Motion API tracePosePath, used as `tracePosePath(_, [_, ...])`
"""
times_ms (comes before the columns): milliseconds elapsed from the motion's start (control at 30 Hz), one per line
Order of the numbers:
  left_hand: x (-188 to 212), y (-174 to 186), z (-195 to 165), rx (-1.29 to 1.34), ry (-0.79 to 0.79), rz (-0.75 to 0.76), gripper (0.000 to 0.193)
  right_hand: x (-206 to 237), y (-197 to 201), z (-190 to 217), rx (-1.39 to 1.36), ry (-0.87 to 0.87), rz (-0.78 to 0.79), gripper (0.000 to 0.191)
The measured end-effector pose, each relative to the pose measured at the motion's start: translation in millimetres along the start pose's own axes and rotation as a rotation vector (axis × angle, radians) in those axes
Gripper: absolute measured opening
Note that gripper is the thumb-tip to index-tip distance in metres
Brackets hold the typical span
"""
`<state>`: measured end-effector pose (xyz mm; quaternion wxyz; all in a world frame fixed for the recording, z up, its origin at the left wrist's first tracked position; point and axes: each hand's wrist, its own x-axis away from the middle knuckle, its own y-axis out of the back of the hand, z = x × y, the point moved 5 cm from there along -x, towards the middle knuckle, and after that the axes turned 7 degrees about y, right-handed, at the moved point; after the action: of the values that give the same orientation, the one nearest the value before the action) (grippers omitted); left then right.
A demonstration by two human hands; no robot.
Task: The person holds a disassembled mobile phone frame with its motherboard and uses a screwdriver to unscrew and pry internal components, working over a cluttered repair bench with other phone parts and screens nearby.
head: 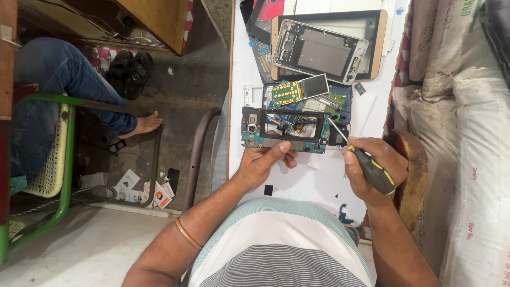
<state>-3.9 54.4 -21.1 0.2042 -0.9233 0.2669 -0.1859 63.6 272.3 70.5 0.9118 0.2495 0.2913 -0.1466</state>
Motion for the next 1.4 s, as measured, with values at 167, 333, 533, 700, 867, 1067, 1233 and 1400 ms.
tracePosePath(167, [-1.1, 0.1, 1.2, -0.01, -0.003, 0.009, 0.026, 0.1, 1.7, -1.6, -0.032, 0.024, -0.026, 0.018])
tracePosePath(333, [-0.3, -0.4, 1.0, -0.003, 0.006, 0.005, 0.025, 3.7, 2.3, -6.1, -0.017, -0.05, -0.009, 0.019])
tracePosePath(533, [-1.8, -2.3, 3.9, 0.012, -0.022, 0.037, 0.023, 12.6, -0.4, -8.0, -0.167, -0.097, -0.067, 0.024])
tracePosePath(700, [-3.3, -2.6, 7.7, -0.033, -0.037, 0.039, 0.021, 16.4, -6.8, -12.6, -0.22, -0.169, -0.054, 0.024])
tracePosePath(867, [-1.8, -5.6, 7.6, -0.104, -0.054, 0.039, 0.021, 7.0, -11.9, -2.2, -0.06, -0.02, 0.042, 0.027])
tracePosePath(1067, [0.0, -10.8, 6.4, -0.209, -0.027, 0.038, 0.021, -3.3, -19.2, 19.7, 0.131, 0.153, 0.162, 0.033])
tracePosePath(1233, [1.6, -18.7, -3.8, -0.319, -0.083, 0.066, 0.02, -8.8, -25.9, 28.1, 0.127, 0.224, 0.2, 0.035])
tracePosePath(1400, [4.9, -24.8, -14.2, -0.365, -0.066, 0.101, 0.022, -9.9, -30.4, 31.8, 0.065, 0.241, 0.192, 0.036])
